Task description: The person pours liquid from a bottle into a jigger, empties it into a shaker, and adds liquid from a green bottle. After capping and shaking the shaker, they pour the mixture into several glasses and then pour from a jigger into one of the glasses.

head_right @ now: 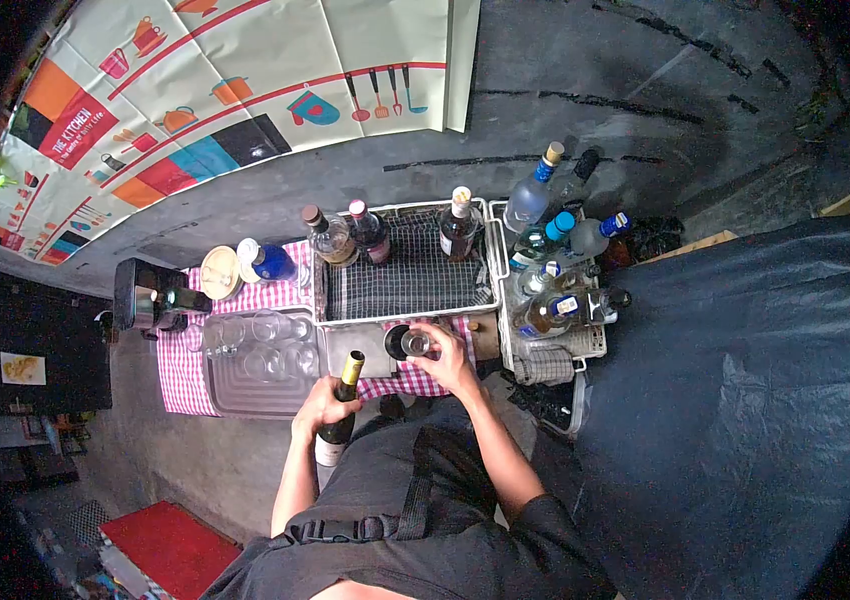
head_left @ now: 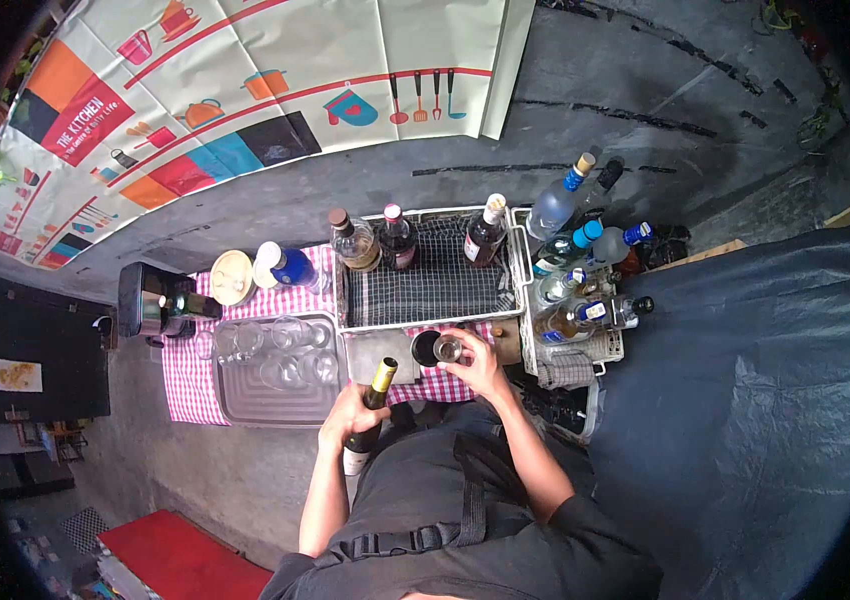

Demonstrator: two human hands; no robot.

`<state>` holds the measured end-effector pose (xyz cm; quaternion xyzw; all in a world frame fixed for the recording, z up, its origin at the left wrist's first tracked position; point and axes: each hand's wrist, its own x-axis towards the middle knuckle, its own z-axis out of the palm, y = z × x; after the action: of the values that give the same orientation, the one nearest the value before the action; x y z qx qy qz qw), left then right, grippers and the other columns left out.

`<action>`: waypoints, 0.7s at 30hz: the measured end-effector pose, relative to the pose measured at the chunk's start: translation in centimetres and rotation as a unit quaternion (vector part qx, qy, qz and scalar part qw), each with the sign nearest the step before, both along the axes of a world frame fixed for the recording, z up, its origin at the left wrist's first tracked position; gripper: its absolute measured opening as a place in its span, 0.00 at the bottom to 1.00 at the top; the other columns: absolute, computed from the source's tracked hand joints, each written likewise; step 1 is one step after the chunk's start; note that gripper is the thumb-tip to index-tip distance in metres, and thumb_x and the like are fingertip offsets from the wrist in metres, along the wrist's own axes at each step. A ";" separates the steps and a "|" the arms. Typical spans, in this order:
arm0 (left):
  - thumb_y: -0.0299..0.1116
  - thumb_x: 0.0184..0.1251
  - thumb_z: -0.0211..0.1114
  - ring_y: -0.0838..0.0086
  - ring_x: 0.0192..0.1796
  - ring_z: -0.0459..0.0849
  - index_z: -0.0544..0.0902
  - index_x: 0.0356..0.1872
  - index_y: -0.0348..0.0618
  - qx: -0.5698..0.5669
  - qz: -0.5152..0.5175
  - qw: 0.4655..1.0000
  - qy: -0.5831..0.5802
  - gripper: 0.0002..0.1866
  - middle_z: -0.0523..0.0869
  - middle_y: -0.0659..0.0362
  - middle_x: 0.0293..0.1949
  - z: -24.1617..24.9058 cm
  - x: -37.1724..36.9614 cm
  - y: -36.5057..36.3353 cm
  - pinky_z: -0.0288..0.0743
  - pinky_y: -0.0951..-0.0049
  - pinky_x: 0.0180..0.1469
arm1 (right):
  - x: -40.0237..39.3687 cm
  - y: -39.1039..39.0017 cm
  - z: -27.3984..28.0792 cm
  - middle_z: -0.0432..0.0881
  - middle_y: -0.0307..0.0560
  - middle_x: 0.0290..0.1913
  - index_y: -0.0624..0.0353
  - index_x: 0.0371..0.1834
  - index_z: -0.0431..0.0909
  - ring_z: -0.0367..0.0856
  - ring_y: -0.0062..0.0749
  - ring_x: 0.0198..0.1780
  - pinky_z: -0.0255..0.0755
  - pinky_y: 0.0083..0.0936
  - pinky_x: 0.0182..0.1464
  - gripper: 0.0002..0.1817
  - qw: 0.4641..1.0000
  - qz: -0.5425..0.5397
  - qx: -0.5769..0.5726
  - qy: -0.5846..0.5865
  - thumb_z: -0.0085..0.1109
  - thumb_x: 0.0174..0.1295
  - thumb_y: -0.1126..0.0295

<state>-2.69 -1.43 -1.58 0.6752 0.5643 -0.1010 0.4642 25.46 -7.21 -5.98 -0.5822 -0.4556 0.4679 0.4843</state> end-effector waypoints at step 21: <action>0.44 0.44 0.77 0.56 0.41 0.93 0.90 0.35 0.34 -0.008 0.001 1.000 -0.015 0.22 0.91 0.42 0.33 1.1 1.0 0.4 0.83 0.59 0.49 | -1.5 1.0 1.1 0.79 0.51 0.54 0.60 0.65 0.82 0.77 0.47 0.60 0.71 0.40 0.67 0.34 0.932 0.067 0.003 -0.355 0.78 0.48 0.73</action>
<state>-1.68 -1.08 -0.44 0.6720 0.5571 -0.0950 0.4786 23.98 -6.18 -4.90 -0.6772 -0.6369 0.2609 0.2601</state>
